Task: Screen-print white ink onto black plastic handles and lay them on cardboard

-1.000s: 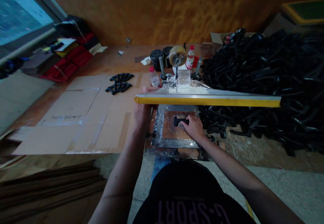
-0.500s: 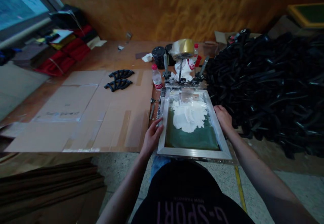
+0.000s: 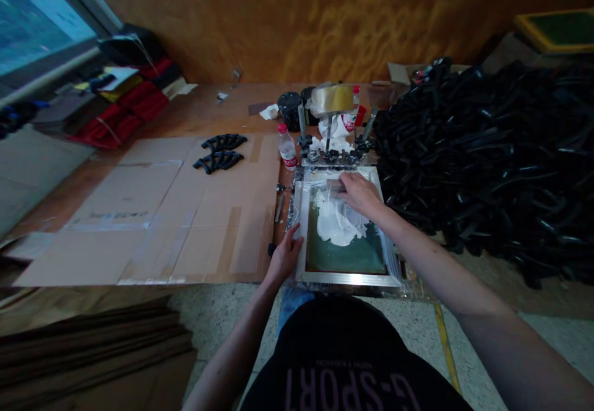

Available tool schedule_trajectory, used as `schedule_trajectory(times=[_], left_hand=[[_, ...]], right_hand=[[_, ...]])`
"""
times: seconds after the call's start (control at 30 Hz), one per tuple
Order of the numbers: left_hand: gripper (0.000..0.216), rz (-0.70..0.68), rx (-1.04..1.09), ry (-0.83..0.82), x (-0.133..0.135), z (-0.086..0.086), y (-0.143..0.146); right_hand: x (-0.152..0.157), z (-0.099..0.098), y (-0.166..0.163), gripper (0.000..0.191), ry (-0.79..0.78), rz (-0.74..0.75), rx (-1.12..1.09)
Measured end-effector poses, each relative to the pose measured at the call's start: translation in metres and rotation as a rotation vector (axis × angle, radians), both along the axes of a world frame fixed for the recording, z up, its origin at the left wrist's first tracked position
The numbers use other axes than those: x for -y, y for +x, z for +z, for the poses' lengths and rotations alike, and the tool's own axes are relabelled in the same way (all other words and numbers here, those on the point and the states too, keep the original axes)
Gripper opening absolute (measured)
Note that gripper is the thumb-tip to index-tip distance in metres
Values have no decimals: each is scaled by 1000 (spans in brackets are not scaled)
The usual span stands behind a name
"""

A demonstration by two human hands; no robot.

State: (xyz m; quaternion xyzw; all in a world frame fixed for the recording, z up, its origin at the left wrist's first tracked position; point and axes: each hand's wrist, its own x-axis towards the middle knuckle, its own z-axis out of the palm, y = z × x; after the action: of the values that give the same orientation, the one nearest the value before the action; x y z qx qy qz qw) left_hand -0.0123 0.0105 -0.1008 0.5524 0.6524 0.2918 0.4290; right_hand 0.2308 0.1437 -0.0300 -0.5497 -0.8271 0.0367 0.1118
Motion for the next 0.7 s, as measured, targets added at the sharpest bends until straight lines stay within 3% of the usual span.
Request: schedule_trajectory(times=[0.13,0.27,0.43,0.6,0.7], left_hand=[[52,-34,-29,-4,-1,-5,-1],[51,-40,-48,5,-1,-6,0],[49,-40,-113,-4,-1,-8,2],[51,-32,-77,-17,0,-11,3],[49,-16,-54,-11,0,-12,3]], right_hand=[[8,-15,4,14,-104,67,66],[25,-10,8,9,-80,167,87],[28,-3,-2,11,-58,77,80],[37,-21,-21,14,40,89,127],[62,-33,-21,16,61,237,147]])
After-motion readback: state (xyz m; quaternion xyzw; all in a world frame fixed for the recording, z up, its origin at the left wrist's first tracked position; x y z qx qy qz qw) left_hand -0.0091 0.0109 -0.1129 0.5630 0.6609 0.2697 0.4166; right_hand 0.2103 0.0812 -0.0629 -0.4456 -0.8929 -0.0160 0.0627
